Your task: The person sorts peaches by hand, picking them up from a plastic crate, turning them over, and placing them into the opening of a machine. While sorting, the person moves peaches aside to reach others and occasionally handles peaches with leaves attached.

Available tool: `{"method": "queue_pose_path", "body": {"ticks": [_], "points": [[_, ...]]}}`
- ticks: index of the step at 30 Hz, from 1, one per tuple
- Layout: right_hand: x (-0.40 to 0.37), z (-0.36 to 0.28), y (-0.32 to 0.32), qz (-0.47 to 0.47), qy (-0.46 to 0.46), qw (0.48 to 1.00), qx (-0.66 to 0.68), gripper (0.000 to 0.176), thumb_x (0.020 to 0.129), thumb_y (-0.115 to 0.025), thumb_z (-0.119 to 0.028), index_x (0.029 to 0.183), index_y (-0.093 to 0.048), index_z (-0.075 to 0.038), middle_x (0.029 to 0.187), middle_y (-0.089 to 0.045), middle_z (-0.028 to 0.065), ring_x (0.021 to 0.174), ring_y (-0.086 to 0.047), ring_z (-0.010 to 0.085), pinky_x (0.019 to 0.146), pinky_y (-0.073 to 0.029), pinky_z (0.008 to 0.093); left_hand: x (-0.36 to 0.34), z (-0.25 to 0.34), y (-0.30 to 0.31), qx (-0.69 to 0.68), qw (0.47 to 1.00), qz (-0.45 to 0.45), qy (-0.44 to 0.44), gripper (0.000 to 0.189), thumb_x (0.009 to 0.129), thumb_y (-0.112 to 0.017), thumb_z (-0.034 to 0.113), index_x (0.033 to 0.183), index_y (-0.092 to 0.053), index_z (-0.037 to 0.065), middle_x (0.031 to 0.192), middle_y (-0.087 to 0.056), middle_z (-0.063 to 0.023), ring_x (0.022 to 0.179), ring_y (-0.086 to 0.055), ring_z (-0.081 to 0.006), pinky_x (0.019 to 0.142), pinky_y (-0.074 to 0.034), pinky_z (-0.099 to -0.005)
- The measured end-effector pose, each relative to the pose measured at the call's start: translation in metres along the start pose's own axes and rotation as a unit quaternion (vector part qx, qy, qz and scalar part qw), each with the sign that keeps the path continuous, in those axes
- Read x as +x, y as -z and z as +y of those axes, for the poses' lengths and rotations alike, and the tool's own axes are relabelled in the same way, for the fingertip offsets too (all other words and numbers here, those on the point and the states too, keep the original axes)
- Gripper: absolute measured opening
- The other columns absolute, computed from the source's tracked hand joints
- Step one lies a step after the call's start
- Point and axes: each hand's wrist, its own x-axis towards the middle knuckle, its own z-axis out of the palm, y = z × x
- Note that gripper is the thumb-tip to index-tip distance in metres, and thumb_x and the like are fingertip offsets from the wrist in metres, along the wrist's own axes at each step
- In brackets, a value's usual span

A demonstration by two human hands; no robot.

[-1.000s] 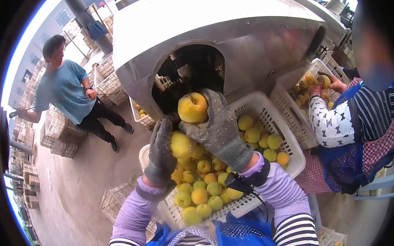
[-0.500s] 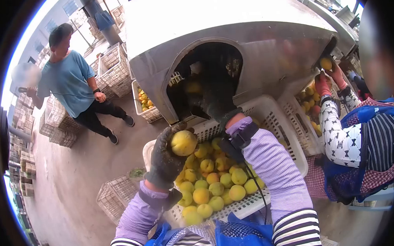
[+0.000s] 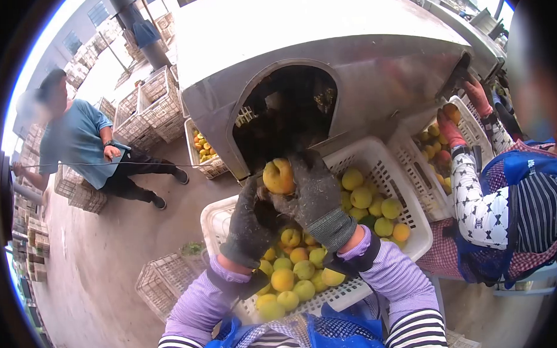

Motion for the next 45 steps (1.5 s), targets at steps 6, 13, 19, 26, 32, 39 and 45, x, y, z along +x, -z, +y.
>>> {"method": "queue_pose_path", "body": {"ticks": [6,13,19,26,32,39,45], "points": [[0.072,0.045,-0.032,0.089,0.154,0.979,-0.1,0.065,0.07,-0.084,-0.034,0.124,-0.057,-0.01,0.111,-0.062,0.0159,0.099,-0.062,0.0387,0.084,-0.051,0.0482,-0.007,-0.006,0.019,0.099,0.985,0.14,-0.007,0.046,0.097,-0.058,0.043,0.122,-0.059,0.005,0.112,-0.061,-0.0125,0.102,-0.06,-0.0287,0.087,-0.05,-0.0443],[0.037,0.056,-0.009,0.035,0.077,0.996,0.009,0.04,0.084,-0.073,-0.021,0.121,-0.06,-0.012,0.109,-0.069,0.0144,0.09,-0.068,0.0308,0.075,-0.055,0.0423,0.052,-0.038,0.071,0.695,0.717,0.033,0.041,0.039,0.093,-0.061,0.023,0.127,-0.056,0.005,0.122,-0.062,-0.0119,0.112,-0.06,-0.0312,0.094,-0.049,-0.0397],[-0.047,0.08,-0.044,0.02,0.106,0.992,0.059,0.029,0.088,-0.067,-0.015,0.116,-0.062,-0.011,0.094,-0.07,0.0125,0.078,-0.069,0.0302,0.066,-0.055,0.0382,0.093,-0.114,0.141,0.895,0.418,-0.012,-0.157,0.036,0.09,-0.054,0.015,0.125,-0.061,0.006,0.124,-0.063,-0.0197,0.112,-0.061,-0.0372,0.094,-0.05,-0.0435],[-0.099,0.174,-0.134,-0.244,0.037,0.953,-0.175,0.025,0.086,-0.065,-0.018,0.11,-0.064,-0.009,0.094,-0.069,0.0146,0.089,-0.068,0.0342,0.079,-0.053,0.0456,0.107,-0.118,0.178,0.931,0.363,0.009,0.04,0.031,0.091,-0.056,0.024,0.115,-0.07,0.011,0.11,-0.07,-0.0158,0.103,-0.068,-0.0318,0.084,-0.053,-0.0445],[-0.088,0.179,-0.144,-0.374,0.027,0.907,-0.192,0.037,0.089,-0.064,-0.023,0.123,-0.06,-0.008,0.121,-0.063,0.0182,0.115,-0.061,0.0329,0.094,-0.05,0.0457,0.08,-0.078,0.107,0.945,0.229,-0.175,0.156,0.03,0.088,-0.062,0.026,0.114,-0.072,0.015,0.113,-0.071,-0.0144,0.107,-0.067,-0.0316,0.09,-0.053,-0.0419],[-0.069,0.109,-0.023,-0.277,-0.324,0.764,0.484,0.067,0.09,-0.069,-0.035,0.144,-0.042,-0.007,0.137,-0.052,0.012,0.127,-0.05,0.0218,0.102,-0.047,0.0383,0.023,-0.005,0.033,0.811,0.571,-0.075,0.097,0.042,0.095,-0.061,0.029,0.128,-0.06,0.003,0.117,-0.067,-0.0193,0.111,-0.064,-0.0323,0.096,-0.05,-0.0388],[-0.083,0.061,0.011,-0.197,-0.23,0.815,0.494,0.07,0.085,-0.076,-0.033,0.14,-0.045,-0.004,0.133,-0.054,0.0125,0.123,-0.053,0.021,0.094,-0.052,0.0364,-0.027,-0.021,0.023,0.402,0.914,-0.045,-0.037,0.043,0.098,-0.058,0.017,0.138,-0.051,0.001,0.136,-0.053,-0.0219,0.118,-0.058,-0.0238,0.101,-0.048,-0.0358]]}}
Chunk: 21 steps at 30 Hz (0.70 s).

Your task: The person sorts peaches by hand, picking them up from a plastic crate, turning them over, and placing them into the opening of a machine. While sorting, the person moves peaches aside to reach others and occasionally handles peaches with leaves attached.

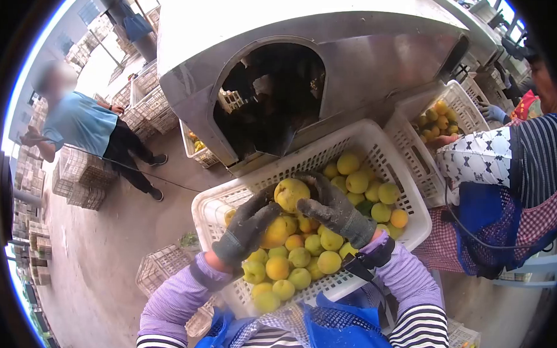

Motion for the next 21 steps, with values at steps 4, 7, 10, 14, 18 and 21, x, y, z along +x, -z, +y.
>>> {"method": "queue_pose_path", "body": {"ticks": [4,7,10,14,18,21], "points": [[-0.01,-0.026,-0.008,0.041,0.094,0.97,-0.222,0.076,0.074,-0.086,-0.026,0.136,-0.049,-0.002,0.126,-0.058,0.0172,0.115,-0.06,0.0265,0.093,-0.053,0.0383,-0.013,-0.004,-0.006,0.196,0.956,0.06,-0.209,0.04,0.095,-0.055,0.008,0.134,-0.054,-0.004,0.129,-0.059,-0.0205,0.114,-0.06,-0.0223,0.098,-0.049,-0.036],[-0.009,-0.04,-0.024,0.096,0.237,0.893,-0.37,0.077,0.068,-0.089,-0.024,0.132,-0.053,-0.001,0.122,-0.059,0.02,0.109,-0.063,0.0304,0.091,-0.054,0.0403,-0.014,0.006,-0.014,0.217,0.936,0.103,-0.258,0.037,0.095,-0.055,0.008,0.13,-0.057,-0.006,0.121,-0.066,-0.0184,0.109,-0.062,-0.0217,0.094,-0.05,-0.034],[0.006,-0.046,-0.031,0.146,0.32,0.838,-0.417,0.072,0.067,-0.088,-0.027,0.128,-0.058,-0.002,0.119,-0.059,0.0193,0.102,-0.065,0.034,0.086,-0.056,0.0424,-0.013,0.027,-0.013,0.286,0.903,0.128,-0.295,0.033,0.095,-0.055,0.004,0.127,-0.059,-0.006,0.114,-0.066,-0.016,0.1,-0.062,-0.018,0.085,-0.053,-0.0327],[0.06,-0.072,-0.027,0.231,0.262,0.773,-0.53,0.069,0.068,-0.085,-0.044,0.121,-0.061,-0.007,0.115,-0.063,0.0156,0.094,-0.066,0.0345,0.078,-0.055,0.0433,-0.006,0.027,-0.007,0.018,0.973,0.185,-0.136,0.038,0.101,-0.051,0.017,0.132,-0.054,-0.004,0.114,-0.066,-0.0119,0.101,-0.062,-0.0177,0.089,-0.051,-0.0303],[0.114,-0.048,-0.018,0.23,0.3,0.73,-0.569,0.06,0.069,-0.085,-0.041,0.115,-0.064,-0.01,0.11,-0.066,0.0123,0.088,-0.067,0.0351,0.076,-0.054,0.0449,-0.007,0.009,0.014,0.216,0.934,0.162,-0.235,0.04,0.091,-0.06,0.007,0.13,-0.055,-0.003,0.117,-0.065,-0.0125,0.106,-0.063,-0.0207,0.093,-0.051,-0.0321],[0.137,-0.058,-0.021,0.191,0.207,0.756,-0.591,0.062,0.07,-0.084,-0.043,0.118,-0.063,-0.01,0.104,-0.068,0.0122,0.088,-0.067,0.0341,0.076,-0.054,0.0442,-0.016,0.022,0.016,0.256,0.921,0.153,-0.251,0.053,0.077,-0.067,-0.011,0.128,-0.057,-0.002,0.119,-0.065,-0.0132,0.109,-0.063,-0.0225,0.095,-0.052,-0.0341]]}}
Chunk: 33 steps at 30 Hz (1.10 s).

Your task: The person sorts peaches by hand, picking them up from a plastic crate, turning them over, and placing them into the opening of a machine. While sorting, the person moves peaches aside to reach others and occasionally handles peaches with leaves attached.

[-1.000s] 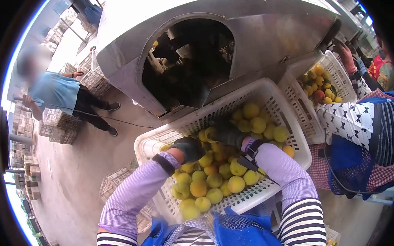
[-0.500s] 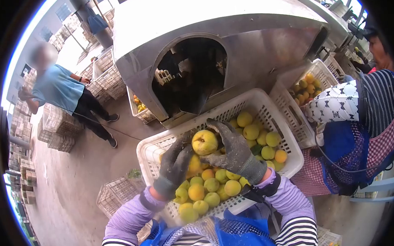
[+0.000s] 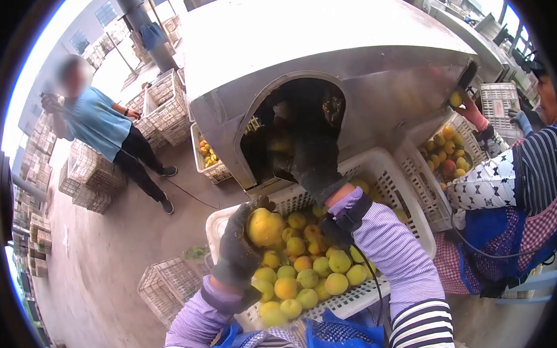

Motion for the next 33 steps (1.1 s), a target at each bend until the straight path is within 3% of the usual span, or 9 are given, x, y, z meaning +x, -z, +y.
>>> {"method": "queue_pose_path", "body": {"ticks": [3,5,9,18,21,25,28,31,33], "points": [[0.016,-0.004,0.004,0.12,0.058,0.991,-0.001,0.062,0.073,-0.082,-0.046,0.118,-0.064,-0.009,0.097,-0.07,0.0127,0.086,-0.067,0.0335,0.077,-0.054,0.045,-0.003,-0.014,0.004,-0.024,0.999,-0.017,0.02,0.062,0.075,-0.07,-0.014,0.131,-0.051,-0.001,0.128,-0.06,-0.0158,0.116,-0.061,-0.0262,0.099,-0.051,-0.0368],[0.013,-0.016,0.025,0.088,0.009,0.996,0.032,0.065,0.073,-0.082,-0.046,0.121,-0.062,-0.008,0.1,-0.068,0.0148,0.089,-0.067,0.0342,0.078,-0.054,0.0446,-0.005,-0.016,0.002,-0.003,1.0,-0.02,-0.013,0.056,0.082,-0.068,-0.008,0.133,-0.048,0.0,0.129,-0.058,-0.0167,0.119,-0.059,-0.0276,0.099,-0.052,-0.0374],[-0.048,-0.044,0.065,-0.089,-0.045,0.988,0.121,0.074,0.074,-0.08,-0.053,0.127,-0.057,-0.007,0.106,-0.067,0.0183,0.093,-0.068,0.0347,0.081,-0.054,0.0444,-0.008,-0.006,-0.006,-0.398,0.912,0.013,0.099,0.046,0.088,-0.061,0.0,0.132,-0.05,0.001,0.128,-0.058,-0.0157,0.116,-0.06,-0.0268,0.097,-0.053,-0.0365],[-0.082,-0.049,0.063,-0.025,0.022,0.99,0.137,0.07,0.073,-0.081,-0.046,0.125,-0.058,-0.006,0.114,-0.063,0.0187,0.088,-0.067,0.037,0.076,-0.055,0.0448,0.019,0.036,-0.018,-0.516,0.848,0.041,0.116,0.045,0.085,-0.061,0.01,0.128,-0.052,0.002,0.13,-0.055,-0.0088,0.12,-0.056,-0.0229,0.103,-0.045,-0.0352],[-0.04,-0.017,0.041,0.038,-0.015,0.999,0.031,0.062,0.073,-0.083,-0.038,0.122,-0.059,-0.007,0.112,-0.063,0.0186,0.094,-0.067,0.0346,0.075,-0.055,0.0444,0.013,0.01,-0.009,-0.413,0.879,0.084,0.221,0.048,0.087,-0.062,0.016,0.131,-0.051,0.001,0.129,-0.055,-0.0102,0.121,-0.054,-0.0234,0.105,-0.041,-0.0373],[0.012,-0.006,0.001,0.24,0.139,0.961,-0.009,0.045,0.081,-0.076,-0.036,0.113,-0.065,-0.008,0.098,-0.069,0.0118,0.082,-0.069,0.0331,0.073,-0.056,0.0453,0.007,-0.018,-0.023,-0.174,0.926,-0.018,0.336,0.052,0.089,-0.063,0.024,0.133,-0.05,0.0,0.128,-0.056,-0.0116,0.119,-0.054,-0.0248,0.101,-0.043,-0.0367],[0.007,-0.002,0.016,0.107,0.038,0.991,-0.076,0.035,0.083,-0.074,-0.032,0.106,-0.068,-0.008,0.093,-0.069,0.0105,0.079,-0.068,0.0342,0.072,-0.055,0.0446,0.012,-0.081,-0.053,0.076,0.928,-0.205,0.303,0.058,0.087,-0.065,0.032,0.134,-0.051,0.0,0.127,-0.059,-0.0147,0.118,-0.056,-0.028,0.098,-0.046,-0.0373],[-0.058,0.014,0.03,0.046,0.024,0.998,0.031,0.029,0.084,-0.072,-0.032,0.101,-0.069,-0.008,0.093,-0.07,0.011,0.081,-0.069,0.0342,0.073,-0.055,0.0426,0.019,-0.121,-0.088,0.302,0.794,-0.471,0.238,0.061,0.086,-0.065,0.04,0.131,-0.055,-0.001,0.125,-0.061,-0.0225,0.118,-0.058,-0.034,0.098,-0.047,-0.041],[-0.113,0.046,-0.01,-0.141,0.014,0.988,-0.066,0.033,0.086,-0.069,-0.04,0.102,-0.069,-0.011,0.102,-0.07,0.0124,0.08,-0.069,0.0328,0.073,-0.056,0.0442,0.0,-0.145,-0.111,0.363,0.771,-0.499,0.155,0.057,0.086,-0.063,0.042,0.126,-0.06,0.002,0.126,-0.061,-0.0255,0.118,-0.059,-0.0363,0.097,-0.049,-0.0436]]}}
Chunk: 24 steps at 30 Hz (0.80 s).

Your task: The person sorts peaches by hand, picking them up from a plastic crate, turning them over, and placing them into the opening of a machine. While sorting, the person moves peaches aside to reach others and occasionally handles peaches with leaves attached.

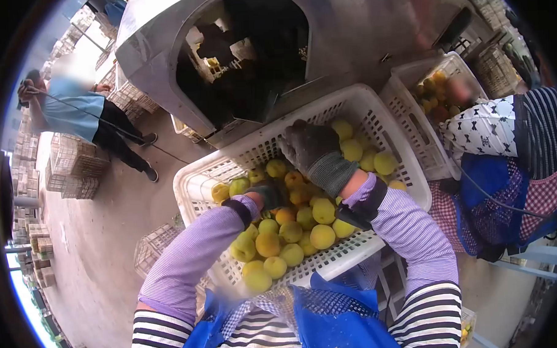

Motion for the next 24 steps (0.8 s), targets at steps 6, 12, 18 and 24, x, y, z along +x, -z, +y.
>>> {"method": "queue_pose_path", "body": {"ticks": [6,12,18,24], "points": [[-0.051,0.033,-0.119,-0.425,-0.09,0.893,0.119,0.04,0.087,-0.066,-0.033,0.119,-0.064,-0.01,0.117,-0.066,0.0163,0.099,-0.068,0.0324,0.084,-0.054,0.0416,0.024,-0.016,-0.023,-0.005,1.0,-0.01,0.003,0.046,0.088,-0.061,0.044,0.112,-0.069,0.006,0.113,-0.068,-0.0205,0.108,-0.064,-0.0332,0.091,-0.051,-0.0397],[-0.03,0.029,-0.037,-0.451,-0.128,0.738,0.485,0.056,0.09,-0.067,-0.045,0.131,-0.057,-0.008,0.128,-0.062,0.0141,0.104,-0.065,0.0276,0.085,-0.053,0.0376,-0.058,-0.02,0.047,-0.405,0.9,0.15,0.057,0.041,0.098,-0.051,0.036,0.111,-0.066,0.0,0.106,-0.069,-0.0139,0.097,-0.061,-0.0206,0.087,-0.049,-0.0368],[-0.006,-0.007,0.054,-0.307,-0.135,0.764,0.552,0.062,0.09,-0.068,-0.051,0.129,-0.056,-0.005,0.123,-0.062,0.0107,0.109,-0.059,0.0199,0.091,-0.05,0.0328,-0.141,0.014,0.093,-0.512,0.826,0.164,-0.169,0.044,0.1,-0.057,0.024,0.134,-0.054,-0.003,0.13,-0.061,-0.0128,0.119,-0.055,-0.0204,0.105,-0.042,-0.0329],[-0.03,-0.049,0.085,-0.095,-0.013,0.9,0.426,0.07,0.077,-0.081,-0.045,0.128,-0.056,-0.005,0.124,-0.059,0.0166,0.116,-0.056,0.0298,0.101,-0.045,0.0429,-0.17,0.02,0.08,-0.581,0.772,0.185,-0.179,0.04,0.1,-0.055,0.014,0.135,-0.052,-0.004,0.136,-0.055,-0.0177,0.121,-0.056,-0.0248,0.103,-0.045,-0.0351]]}}
